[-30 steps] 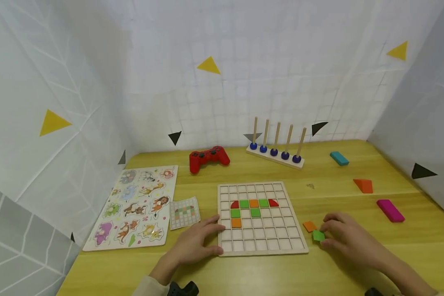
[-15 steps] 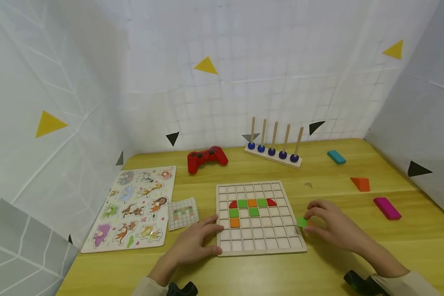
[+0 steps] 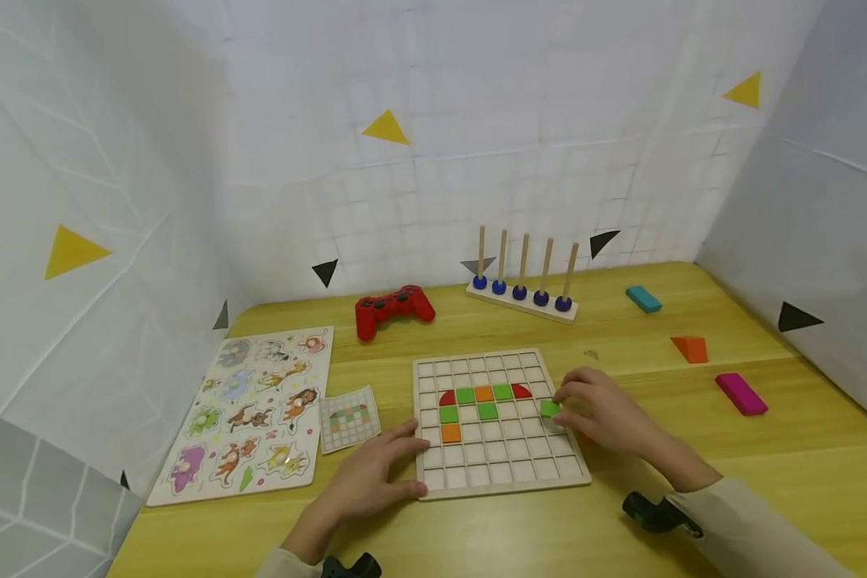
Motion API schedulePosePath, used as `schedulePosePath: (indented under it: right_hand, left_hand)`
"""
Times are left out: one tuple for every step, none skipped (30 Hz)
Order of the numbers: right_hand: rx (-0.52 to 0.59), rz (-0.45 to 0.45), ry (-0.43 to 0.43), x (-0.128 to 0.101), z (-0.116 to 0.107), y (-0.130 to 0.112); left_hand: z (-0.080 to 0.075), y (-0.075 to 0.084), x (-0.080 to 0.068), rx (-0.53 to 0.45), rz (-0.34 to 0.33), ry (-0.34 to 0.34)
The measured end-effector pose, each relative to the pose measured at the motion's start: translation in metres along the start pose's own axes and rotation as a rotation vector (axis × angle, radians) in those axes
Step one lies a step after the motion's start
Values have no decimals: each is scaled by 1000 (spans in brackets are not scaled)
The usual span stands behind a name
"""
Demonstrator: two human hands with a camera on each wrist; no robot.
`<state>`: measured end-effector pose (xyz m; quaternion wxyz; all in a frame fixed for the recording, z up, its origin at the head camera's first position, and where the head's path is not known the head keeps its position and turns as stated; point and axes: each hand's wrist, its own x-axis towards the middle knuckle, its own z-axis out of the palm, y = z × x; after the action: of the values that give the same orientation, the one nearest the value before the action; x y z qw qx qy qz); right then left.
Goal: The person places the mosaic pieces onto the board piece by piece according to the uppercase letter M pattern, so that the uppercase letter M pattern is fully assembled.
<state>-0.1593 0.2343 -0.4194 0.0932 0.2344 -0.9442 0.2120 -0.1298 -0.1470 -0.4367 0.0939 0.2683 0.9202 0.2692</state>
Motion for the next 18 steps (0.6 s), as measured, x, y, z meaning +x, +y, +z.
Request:
schedulePosePath:
  right_hand:
    - [2, -2, -2, 1, 1, 0]
    - [1, 6, -9, 2, 1, -1]
    - [1, 14, -18, 3, 1, -1]
    - [-1, 22, -27, 4, 2, -2]
    - [-2, 30, -36, 4, 3, -2]
    - [-5, 38, -42, 5, 3, -3]
    - [-4, 42, -47, 5, 4, -4]
    - [-2, 44, -53, 6, 5, -4]
    - [5, 39, -55, 7, 5, -5]
    - [10, 35, -57, 8, 6, -5]
    - [17, 30, -58, 9, 7, -6]
    - [23, 24, -58, 11, 8, -6]
    - [24, 11, -58, 13, 9, -7]
    - [23, -1, -56, 15, 11, -7]
    - [21, -13, -53, 16, 11, -7]
    - [13, -24, -50, 18, 12, -7]
    - [6, -36, -44, 19, 13, -7]
    - [-4, -46, -38, 21, 13, -6]
  left_hand:
    - [0, 0, 0, -1, 2, 3]
    - [0, 0, 0, 0, 6, 5]
    - [0, 0, 0, -2, 7, 5]
    - [0, 0, 0, -3, 9, 4]
    - [1, 0, 1, -6, 10, 2]
    - [1, 0, 1, -6, 11, -1]
    - [2, 0, 1, -7, 11, -4]
    - [2, 0, 1, -6, 10, -6]
    - [2, -1, 1, -4, 8, -7]
    - [2, -1, 1, -3, 7, -7]
    - [2, -1, 1, 0, 5, -6]
    - [2, -2, 0, 3, 3, -5]
    - [2, -2, 0, 4, 0, -4]
    - [2, -2, 0, 7, -1, -3]
    - [1, -2, 0, 4, -3, -3]
    - [1, -3, 0, 2, -2, -3]
    - [1, -2, 0, 1, 0, -3]
    - [0, -2, 1, 0, 1, -2]
